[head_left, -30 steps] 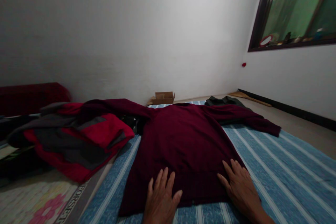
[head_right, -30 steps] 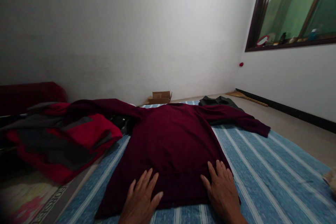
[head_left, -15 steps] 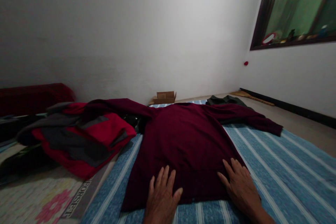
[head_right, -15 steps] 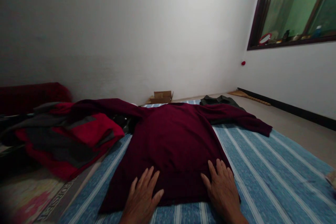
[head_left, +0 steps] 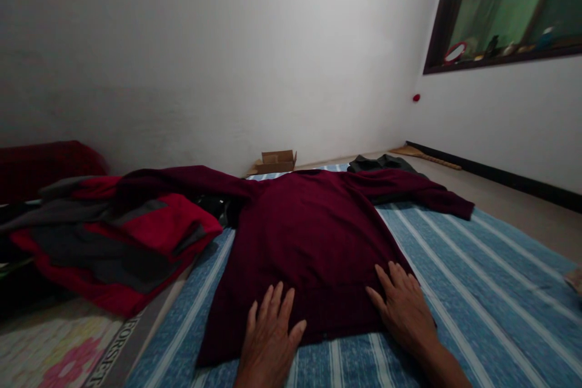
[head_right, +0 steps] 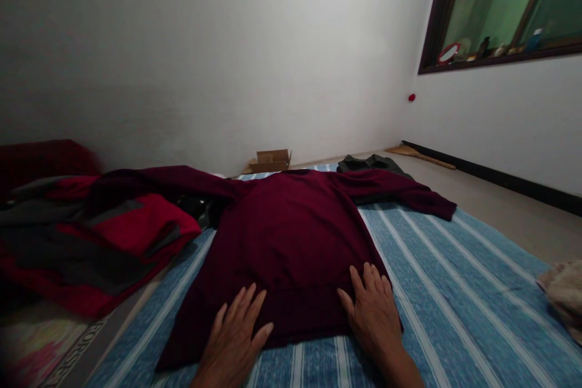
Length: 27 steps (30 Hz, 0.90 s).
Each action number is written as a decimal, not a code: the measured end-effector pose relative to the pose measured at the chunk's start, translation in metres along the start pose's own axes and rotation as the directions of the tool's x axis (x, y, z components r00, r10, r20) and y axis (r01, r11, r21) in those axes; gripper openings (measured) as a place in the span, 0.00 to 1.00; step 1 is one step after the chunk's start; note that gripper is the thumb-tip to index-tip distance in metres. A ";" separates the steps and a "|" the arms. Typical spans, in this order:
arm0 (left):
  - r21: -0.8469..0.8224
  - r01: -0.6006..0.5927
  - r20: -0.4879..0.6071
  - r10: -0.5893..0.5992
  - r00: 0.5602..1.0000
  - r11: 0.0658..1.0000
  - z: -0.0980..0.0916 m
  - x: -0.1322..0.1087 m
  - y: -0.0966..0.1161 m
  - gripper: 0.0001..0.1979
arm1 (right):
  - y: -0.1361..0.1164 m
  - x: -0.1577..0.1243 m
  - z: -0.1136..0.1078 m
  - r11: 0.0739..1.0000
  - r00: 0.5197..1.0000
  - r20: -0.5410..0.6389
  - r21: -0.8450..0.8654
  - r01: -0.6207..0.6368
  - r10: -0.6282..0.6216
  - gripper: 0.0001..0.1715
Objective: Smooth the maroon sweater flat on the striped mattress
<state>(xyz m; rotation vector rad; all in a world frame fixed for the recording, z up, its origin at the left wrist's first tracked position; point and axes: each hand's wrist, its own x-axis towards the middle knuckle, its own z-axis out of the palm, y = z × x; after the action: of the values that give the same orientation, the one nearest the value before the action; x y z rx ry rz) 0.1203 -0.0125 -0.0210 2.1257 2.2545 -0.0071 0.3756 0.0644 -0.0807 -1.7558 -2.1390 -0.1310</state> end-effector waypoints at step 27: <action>0.019 -0.242 0.018 0.242 0.970 0.970 0.007 0.119 0.080 0.32 | -0.003 0.015 -0.029 0.987 0.978 0.179 0.096 -0.125 0.107 0.36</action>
<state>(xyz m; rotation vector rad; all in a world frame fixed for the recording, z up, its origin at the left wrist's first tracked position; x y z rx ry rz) 0.1934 0.1110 -0.0297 2.3870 1.9797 -0.0392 0.3768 0.0690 -0.0486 -1.8842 -2.1099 0.1707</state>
